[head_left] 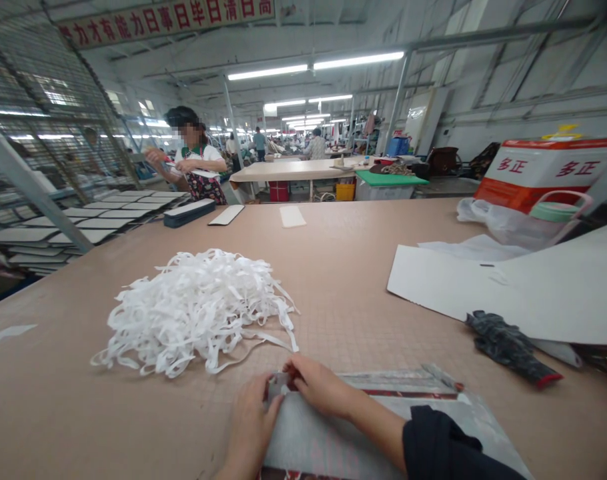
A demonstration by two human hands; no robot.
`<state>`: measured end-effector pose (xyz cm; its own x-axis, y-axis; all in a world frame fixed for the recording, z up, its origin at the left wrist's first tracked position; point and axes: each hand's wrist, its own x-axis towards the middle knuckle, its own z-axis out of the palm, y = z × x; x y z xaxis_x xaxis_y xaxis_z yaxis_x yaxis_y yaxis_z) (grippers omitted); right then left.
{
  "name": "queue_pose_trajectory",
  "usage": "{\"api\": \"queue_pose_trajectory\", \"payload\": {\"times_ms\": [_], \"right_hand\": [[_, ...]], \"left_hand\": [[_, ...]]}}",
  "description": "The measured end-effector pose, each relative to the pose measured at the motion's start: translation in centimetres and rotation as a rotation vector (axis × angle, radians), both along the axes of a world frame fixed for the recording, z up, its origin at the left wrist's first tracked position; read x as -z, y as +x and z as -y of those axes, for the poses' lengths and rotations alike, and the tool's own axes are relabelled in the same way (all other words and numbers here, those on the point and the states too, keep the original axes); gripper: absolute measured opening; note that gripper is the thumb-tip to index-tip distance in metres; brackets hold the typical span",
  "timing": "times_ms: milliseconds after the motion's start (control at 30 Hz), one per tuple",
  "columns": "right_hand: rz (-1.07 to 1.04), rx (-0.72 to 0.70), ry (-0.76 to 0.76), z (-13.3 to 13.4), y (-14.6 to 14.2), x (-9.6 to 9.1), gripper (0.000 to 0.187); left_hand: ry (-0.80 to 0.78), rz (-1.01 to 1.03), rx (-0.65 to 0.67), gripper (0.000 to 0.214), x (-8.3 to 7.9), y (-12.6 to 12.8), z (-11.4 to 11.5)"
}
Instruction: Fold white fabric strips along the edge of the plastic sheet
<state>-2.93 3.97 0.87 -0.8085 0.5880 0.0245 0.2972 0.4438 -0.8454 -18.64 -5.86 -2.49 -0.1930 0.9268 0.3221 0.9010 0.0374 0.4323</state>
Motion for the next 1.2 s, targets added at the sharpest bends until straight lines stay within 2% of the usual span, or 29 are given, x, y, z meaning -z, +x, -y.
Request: {"api": "queue_pose_trajectory", "payload": {"times_ms": [67,133,200,333,533,833,1200], "right_hand": [[0.014,0.01,0.094,-0.1,-0.6,0.7,0.03],[0.024,-0.007,0.182,-0.3,-0.9,1.4,0.025],[0.032,-0.041,0.254,-0.6,-1.0,1.9,0.022],[0.055,-0.088,0.324,-1.3,-1.4,2.4,0.018],[0.167,-0.125,0.394,-1.8,-2.3,2.0,0.017],[0.213,-0.181,0.424,-2.4,-2.9,1.7,0.013],[0.289,-0.132,0.387,-2.6,-3.1,1.4,0.013]], "left_hand": [[0.122,-0.109,-0.011,0.029,0.3,0.1,0.1],[0.168,-0.227,0.023,0.023,0.2,0.4,0.3],[0.106,-0.313,0.075,0.018,-0.4,0.8,0.4],[-0.023,-0.43,0.153,0.022,-1.5,1.3,0.4],[-0.061,-0.542,0.217,0.029,-1.5,1.3,0.4],[-0.069,-0.609,0.256,0.036,-1.3,1.4,0.3],[-0.119,-0.623,0.237,0.035,-0.8,1.0,0.1]]}}
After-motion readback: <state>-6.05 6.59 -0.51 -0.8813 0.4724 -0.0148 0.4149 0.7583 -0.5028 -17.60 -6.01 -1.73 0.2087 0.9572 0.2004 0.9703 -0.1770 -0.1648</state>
